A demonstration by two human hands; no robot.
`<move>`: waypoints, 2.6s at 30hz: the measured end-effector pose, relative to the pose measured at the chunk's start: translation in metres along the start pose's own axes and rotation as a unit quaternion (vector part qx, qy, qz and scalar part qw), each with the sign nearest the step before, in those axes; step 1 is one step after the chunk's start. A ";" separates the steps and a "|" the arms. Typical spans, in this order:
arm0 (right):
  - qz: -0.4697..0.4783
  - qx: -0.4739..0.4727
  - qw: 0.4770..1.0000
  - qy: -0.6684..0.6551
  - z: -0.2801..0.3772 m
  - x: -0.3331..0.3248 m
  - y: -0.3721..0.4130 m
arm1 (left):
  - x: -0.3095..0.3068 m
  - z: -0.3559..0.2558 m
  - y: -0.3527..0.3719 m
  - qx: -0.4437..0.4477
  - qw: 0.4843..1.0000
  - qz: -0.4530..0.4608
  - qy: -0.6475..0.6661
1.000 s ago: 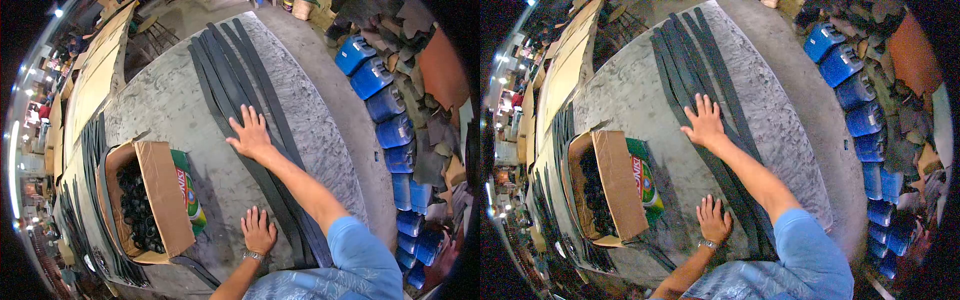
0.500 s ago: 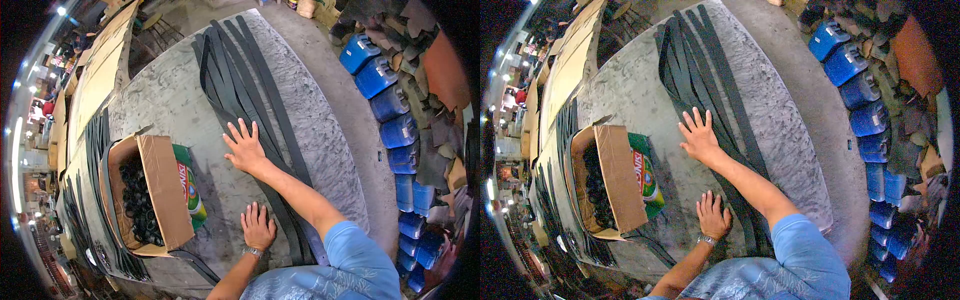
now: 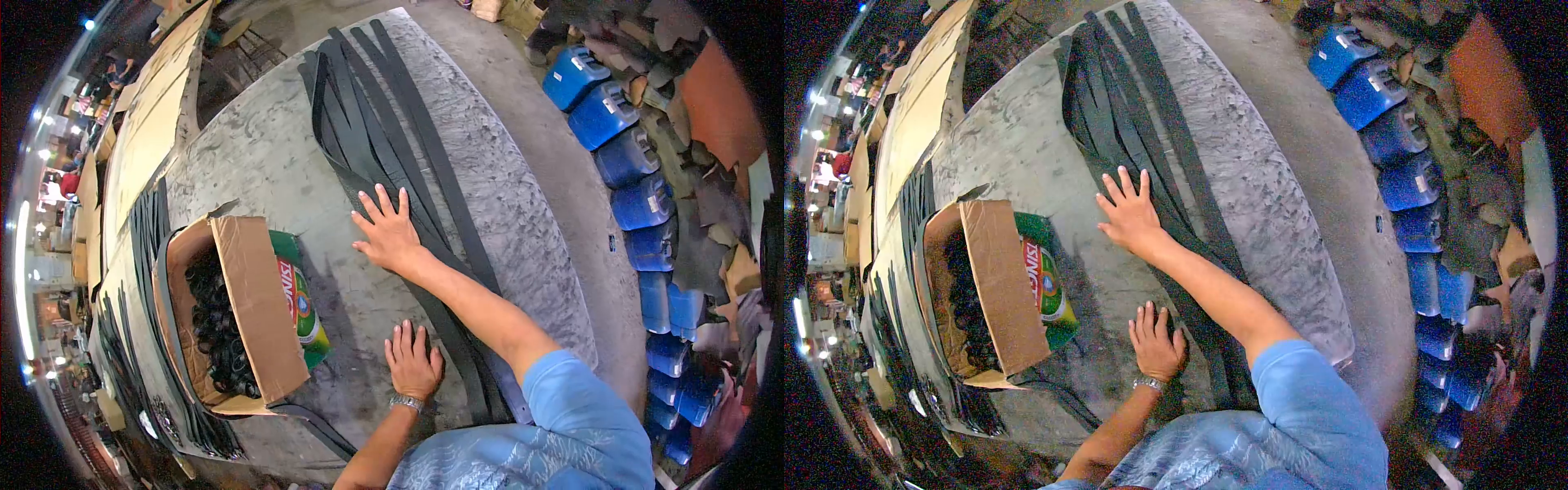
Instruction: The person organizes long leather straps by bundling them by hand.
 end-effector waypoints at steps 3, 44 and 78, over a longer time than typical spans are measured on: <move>-0.051 0.083 0.993 -0.070 -0.024 -0.021 0.004 | 0.000 0.001 -0.001 0.001 1.000 0.000 -0.002; 0.133 0.374 0.796 -0.456 -0.132 -0.026 0.336 | -0.361 0.045 -0.032 0.161 0.931 -0.232 0.233; 0.062 0.292 0.610 -0.734 0.003 -0.140 0.311 | -0.355 0.194 -0.112 -0.061 0.967 -0.246 0.007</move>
Point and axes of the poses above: each hand's wrist, its own y-axis away from the middle knuckle, its own x-axis out of the palm, z = x × y, the point moved 7 cm from there along -y, towards the middle knuckle, and after that the axes turned 15 degrees about y, right-handed, at the moved point
